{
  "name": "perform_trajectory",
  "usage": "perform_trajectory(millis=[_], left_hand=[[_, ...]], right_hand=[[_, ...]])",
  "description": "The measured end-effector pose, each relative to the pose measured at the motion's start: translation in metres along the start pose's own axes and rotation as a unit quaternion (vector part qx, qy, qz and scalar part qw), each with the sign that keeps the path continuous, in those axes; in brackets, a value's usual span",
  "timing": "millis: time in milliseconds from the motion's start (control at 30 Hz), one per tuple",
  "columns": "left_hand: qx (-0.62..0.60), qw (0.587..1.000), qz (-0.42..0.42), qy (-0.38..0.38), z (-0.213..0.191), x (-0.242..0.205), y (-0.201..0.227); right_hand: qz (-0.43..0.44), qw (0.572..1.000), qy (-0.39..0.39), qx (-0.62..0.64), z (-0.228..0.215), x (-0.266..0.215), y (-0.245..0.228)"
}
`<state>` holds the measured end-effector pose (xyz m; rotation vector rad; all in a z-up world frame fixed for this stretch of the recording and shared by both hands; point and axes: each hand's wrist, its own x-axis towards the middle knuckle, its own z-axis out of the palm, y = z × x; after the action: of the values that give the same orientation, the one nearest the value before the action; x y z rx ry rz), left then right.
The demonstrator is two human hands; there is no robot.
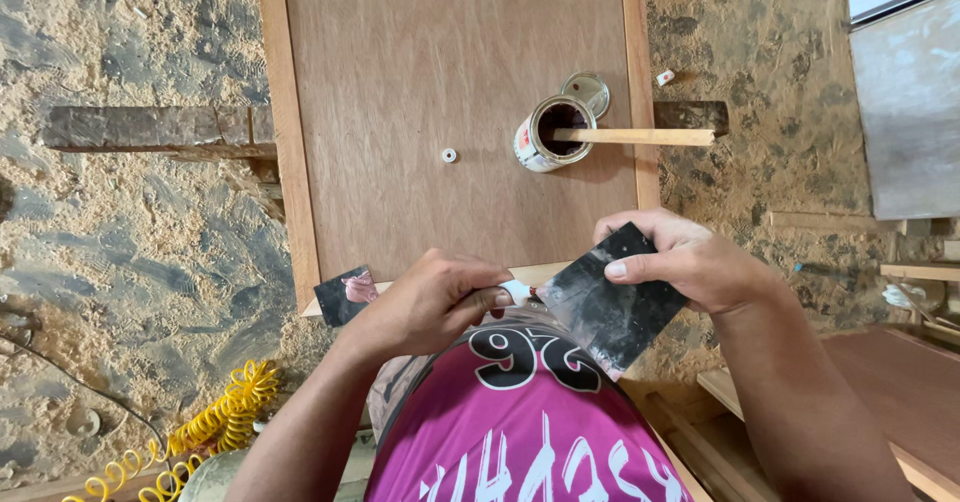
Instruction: The person applies a pink compound from a tube to pieces of sandpaper and then rubs the compound onto the edges of a wooden frame.
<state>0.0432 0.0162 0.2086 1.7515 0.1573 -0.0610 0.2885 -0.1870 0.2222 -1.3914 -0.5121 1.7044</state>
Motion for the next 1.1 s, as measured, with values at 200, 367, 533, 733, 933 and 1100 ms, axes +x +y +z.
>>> perform_trajectory(millis=[200,367,533,733,933,1100], left_hand=[[0.002,1.0,-0.013,-0.002,0.0,-0.001,-0.001],[-0.009,1.0,0.009,0.003,0.0,-0.003,-0.004],[-0.002,1.0,0.012,0.004,-0.002,-0.005,-0.003],[0.012,1.0,0.026,0.011,-0.005,-0.006,-0.002],[0.013,1.0,0.015,0.015,-0.006,-0.007,-0.002],[0.043,0.998,0.026,0.028,-0.008,-0.009,0.001]], right_hand=[[0.014,1.0,0.016,-0.006,0.003,0.0,-0.001],[0.018,1.0,0.015,-0.002,0.004,0.002,-0.002],[0.025,1.0,0.014,-0.002,0.005,0.005,-0.004],[0.031,0.999,0.016,0.016,0.005,0.008,-0.003],[0.03,0.999,0.02,0.007,0.008,0.012,-0.008],[0.045,0.998,0.042,-0.014,0.014,0.014,-0.014]])
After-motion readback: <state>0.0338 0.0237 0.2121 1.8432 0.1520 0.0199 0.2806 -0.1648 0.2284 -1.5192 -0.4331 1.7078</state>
